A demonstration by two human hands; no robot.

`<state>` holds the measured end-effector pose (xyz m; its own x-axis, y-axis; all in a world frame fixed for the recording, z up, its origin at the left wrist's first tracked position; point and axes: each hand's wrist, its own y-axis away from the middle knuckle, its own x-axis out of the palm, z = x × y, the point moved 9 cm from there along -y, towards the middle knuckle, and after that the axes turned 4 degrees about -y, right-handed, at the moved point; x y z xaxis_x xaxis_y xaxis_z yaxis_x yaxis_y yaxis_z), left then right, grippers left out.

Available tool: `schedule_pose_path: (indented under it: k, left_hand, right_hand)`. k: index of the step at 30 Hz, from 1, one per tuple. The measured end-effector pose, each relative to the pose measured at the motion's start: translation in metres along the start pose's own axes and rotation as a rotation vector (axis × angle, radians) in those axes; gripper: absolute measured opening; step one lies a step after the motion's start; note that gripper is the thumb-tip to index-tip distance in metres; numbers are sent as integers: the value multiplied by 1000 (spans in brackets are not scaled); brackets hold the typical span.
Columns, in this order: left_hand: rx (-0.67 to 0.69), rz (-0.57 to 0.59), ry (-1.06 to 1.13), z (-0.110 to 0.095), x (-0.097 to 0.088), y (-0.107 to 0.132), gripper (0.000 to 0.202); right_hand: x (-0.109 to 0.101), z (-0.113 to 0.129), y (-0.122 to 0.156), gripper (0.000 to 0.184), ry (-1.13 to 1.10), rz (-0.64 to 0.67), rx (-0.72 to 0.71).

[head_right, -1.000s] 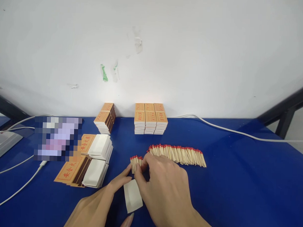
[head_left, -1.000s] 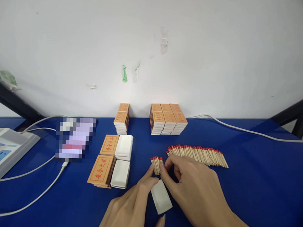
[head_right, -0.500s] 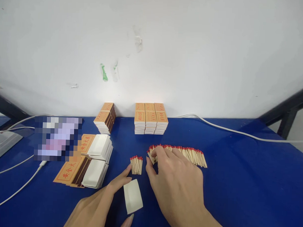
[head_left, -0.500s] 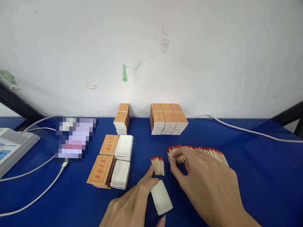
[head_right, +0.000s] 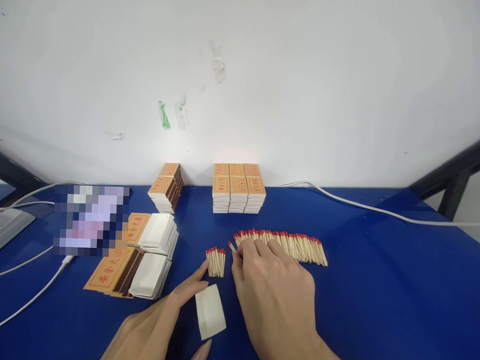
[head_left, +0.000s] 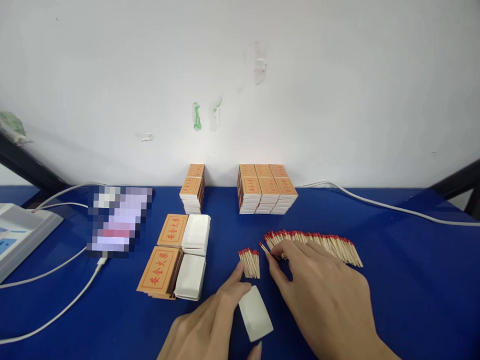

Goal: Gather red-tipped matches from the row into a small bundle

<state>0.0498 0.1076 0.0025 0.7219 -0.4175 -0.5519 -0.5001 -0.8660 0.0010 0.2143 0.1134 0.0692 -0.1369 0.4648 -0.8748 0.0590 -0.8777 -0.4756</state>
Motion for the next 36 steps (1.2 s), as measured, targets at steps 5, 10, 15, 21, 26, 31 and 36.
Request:
schedule_pose_path:
  k: [5,10,15,21,26,31,36]
  left_hand:
    - [7,1,2,-2,-1,1,69]
    - [15,-3,3,-9,-3,1,50]
    - [30,-15,-12,-12,-5,3,38]
    - [55,-12,-54,-2,1,13,52]
    - [71,2,-107,0,4,25,85]
    - [81,7,-138,-7,2,27,87]
    - [84,7,-162,-9,1,26,86]
  right_hand:
    - [4,-5,1,23,-45,60,37]
    - [9,-8,2,26,-68,127,82]
    - [10,-12,-2,24,-157,200,145]
    - [13,-12,-6,22,-304,274,242]
    - [21,-12,-4,27,-319,380,333]
    - [25,-12,-2,29,-310,430,380]
    - [28,-11,-1,31,-356,477,401]
